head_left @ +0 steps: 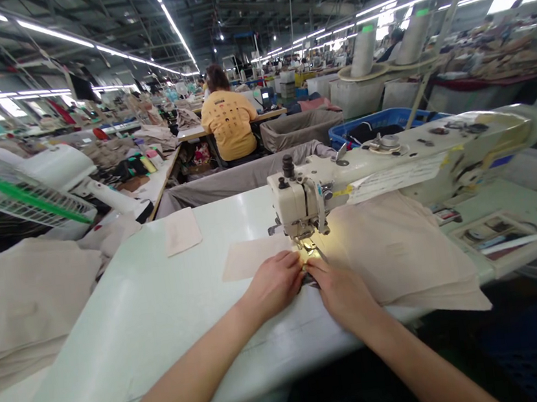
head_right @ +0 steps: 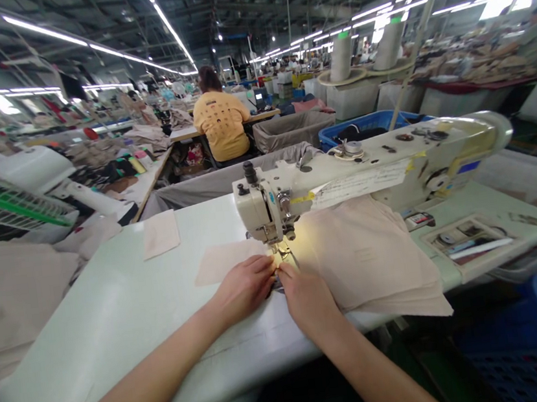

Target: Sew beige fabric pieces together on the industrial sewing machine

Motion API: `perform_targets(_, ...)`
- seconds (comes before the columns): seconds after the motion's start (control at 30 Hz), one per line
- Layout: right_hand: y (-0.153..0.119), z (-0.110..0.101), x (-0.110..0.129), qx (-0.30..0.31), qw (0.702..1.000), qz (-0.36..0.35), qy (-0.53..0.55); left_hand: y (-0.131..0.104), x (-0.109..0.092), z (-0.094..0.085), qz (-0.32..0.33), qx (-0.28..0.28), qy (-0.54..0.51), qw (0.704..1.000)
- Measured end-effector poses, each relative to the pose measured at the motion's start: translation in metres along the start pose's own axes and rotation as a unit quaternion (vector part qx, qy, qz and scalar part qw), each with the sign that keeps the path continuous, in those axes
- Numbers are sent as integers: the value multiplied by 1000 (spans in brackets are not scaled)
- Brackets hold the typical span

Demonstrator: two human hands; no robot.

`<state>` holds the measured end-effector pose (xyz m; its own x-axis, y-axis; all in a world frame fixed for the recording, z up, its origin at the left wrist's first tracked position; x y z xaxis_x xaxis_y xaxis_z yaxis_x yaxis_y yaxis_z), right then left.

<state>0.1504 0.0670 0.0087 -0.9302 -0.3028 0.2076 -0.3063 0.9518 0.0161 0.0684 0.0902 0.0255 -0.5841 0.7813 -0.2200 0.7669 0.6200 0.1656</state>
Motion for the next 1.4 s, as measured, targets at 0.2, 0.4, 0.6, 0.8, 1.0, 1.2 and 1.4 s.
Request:
perform_targets(0.2, 12, -4, 0, -6, 1000, 1, 10, 13, 19, -9, 0, -16, -3, 1000)
perform_targets(0.4, -5, 4, -1, -25, 1000, 2, 15, 16, 25, -9, 11, -23, 5, 1000)
perform_targets(0.6, -24, 17, 3, -80, 997, -3, 4, 5, 32, -6, -27, -61, 4, 998)
perform_targets(0.8, -25, 14, 4, -109, 994, -13, 14, 2, 38, -2, -56, -56, 12, 997)
perform_targets(1.0, -26, 14, 5, -104, 994, -17, 23, 3, 35, -3, -48, -50, 10, 998)
perform_targets(1.2, -25, 15, 5, -98, 995, -11, 32, 3, 39, 0, -70, -29, 40, 996)
perform_targets(1.4, -24, 11, 5, -89, 995, -5, 39, 7, 35, -8, -104, -10, 111, 988)
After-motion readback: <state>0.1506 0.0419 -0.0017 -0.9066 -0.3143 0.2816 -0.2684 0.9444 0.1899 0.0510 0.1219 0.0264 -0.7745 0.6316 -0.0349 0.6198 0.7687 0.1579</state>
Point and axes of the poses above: each hand's wrist, its own y-axis towards the middle knuckle, its own z-axis out of the palm, x = y × z, the point moved 9 cm from there along y, towards the middle knuckle, and after that the axes turned 6 degrees about -y, right-handed, at the moved point
